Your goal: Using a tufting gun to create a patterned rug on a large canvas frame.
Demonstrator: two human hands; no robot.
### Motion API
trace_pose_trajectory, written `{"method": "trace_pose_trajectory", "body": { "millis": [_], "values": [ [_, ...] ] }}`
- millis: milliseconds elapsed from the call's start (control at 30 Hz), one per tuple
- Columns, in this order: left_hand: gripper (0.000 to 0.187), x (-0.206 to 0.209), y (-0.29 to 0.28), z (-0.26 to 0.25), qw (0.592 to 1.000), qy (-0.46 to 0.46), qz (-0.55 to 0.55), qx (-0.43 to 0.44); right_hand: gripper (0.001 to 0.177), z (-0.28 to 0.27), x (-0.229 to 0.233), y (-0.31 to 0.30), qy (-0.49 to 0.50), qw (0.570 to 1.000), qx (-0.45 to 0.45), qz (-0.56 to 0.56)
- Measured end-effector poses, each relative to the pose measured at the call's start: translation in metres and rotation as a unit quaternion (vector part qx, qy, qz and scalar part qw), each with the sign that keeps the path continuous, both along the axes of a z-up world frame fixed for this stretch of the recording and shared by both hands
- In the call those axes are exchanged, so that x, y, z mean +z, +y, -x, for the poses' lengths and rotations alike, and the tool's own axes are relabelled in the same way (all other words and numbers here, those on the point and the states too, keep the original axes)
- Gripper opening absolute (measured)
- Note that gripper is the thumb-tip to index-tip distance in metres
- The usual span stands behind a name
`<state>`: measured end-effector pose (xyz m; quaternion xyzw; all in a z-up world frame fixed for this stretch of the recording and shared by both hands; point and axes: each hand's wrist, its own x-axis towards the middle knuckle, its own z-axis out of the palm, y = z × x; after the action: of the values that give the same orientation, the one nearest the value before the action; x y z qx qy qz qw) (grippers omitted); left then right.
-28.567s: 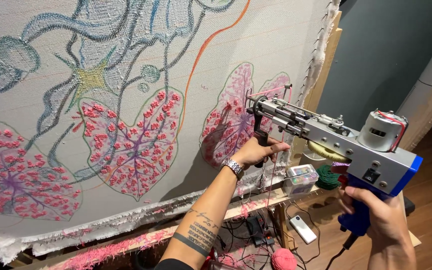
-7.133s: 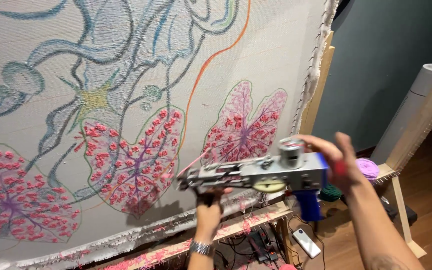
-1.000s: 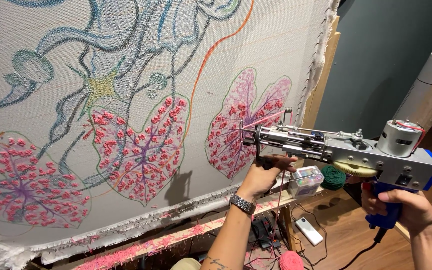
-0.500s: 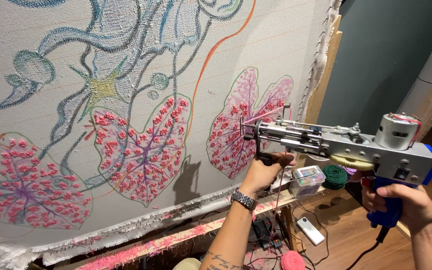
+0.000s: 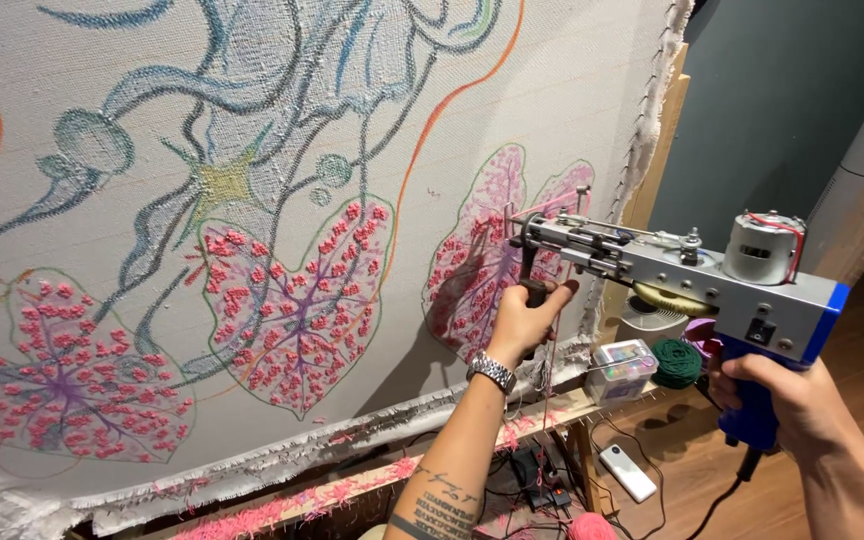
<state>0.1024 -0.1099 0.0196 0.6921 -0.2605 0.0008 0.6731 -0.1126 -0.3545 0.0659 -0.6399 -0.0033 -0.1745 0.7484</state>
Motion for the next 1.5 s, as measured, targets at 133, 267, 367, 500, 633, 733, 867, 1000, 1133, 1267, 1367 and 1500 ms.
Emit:
{"method": "trace_pose_trajectory", "body": {
  "millis": [133, 267, 367, 500, 633, 733, 867, 1000, 1133, 1267, 1367, 1500],
  "values": [
    [0.035, 0.024, 0.007, 0.022, 1.0, -0.009, 0.026, -0.012, 0.014, 0.002, -0.004, -0.003, -0.006, 1.0, -0.009, 0.01],
    [0.039, 0.02, 0.005, 0.022, 0.995, 0.056, 0.061, -0.063, 0.017, 0.005, 0.001, 0.004, -0.015, 1.0, -0.006, 0.019],
    [0.035, 0.018, 0.008, 0.021, 0.994, 0.049, 0.075, -0.055, 0.023, 0.005, 0.006, 0.012, -0.015, 1.0, -0.004, 0.026],
    [0.029, 0.041, 0.021, 0.03, 0.997, 0.035, 0.065, -0.016, 0.026, 0.0, 0.009, 0.016, -0.028, 0.999, 0.013, 0.016],
    [0.028, 0.048, 0.033, 0.031, 0.997, 0.032, 0.065, -0.009, 0.025, -0.004, 0.019, 0.029, -0.055, 0.998, 0.03, 0.013],
    [0.029, 0.049, 0.038, 0.029, 0.997, 0.029, 0.066, -0.006, 0.028, -0.004, 0.028, 0.041, -0.051, 0.998, 0.025, 0.021],
    [0.028, 0.044, 0.042, 0.027, 0.996, 0.047, 0.072, -0.003, 0.032, -0.009, 0.025, 0.042, -0.013, 0.999, 0.033, 0.019],
    [0.027, 0.032, 0.042, 0.018, 0.996, 0.051, 0.078, -0.005, 0.033, -0.011, 0.024, 0.045, 0.003, 0.999, 0.032, 0.021],
    [0.028, 0.04, 0.045, 0.022, 0.996, 0.055, 0.075, -0.001, 0.033, -0.014, 0.026, 0.047, 0.002, 0.999, 0.035, 0.026],
    [0.03, 0.045, 0.048, 0.02, 0.996, 0.061, 0.055, 0.016, 0.034, -0.016, 0.035, 0.056, 0.018, 0.999, 0.026, 0.037],
    [0.031, 0.042, 0.049, 0.013, 0.997, 0.048, 0.051, 0.019, 0.035, -0.021, 0.031, 0.057, 0.018, 0.999, 0.023, 0.04],
    [0.03, -0.015, 0.036, -0.056, 0.993, -0.053, 0.107, -0.013, 0.031, -0.036, 0.017, 0.057, -0.032, 0.997, 0.034, 0.058]
  ]
}}
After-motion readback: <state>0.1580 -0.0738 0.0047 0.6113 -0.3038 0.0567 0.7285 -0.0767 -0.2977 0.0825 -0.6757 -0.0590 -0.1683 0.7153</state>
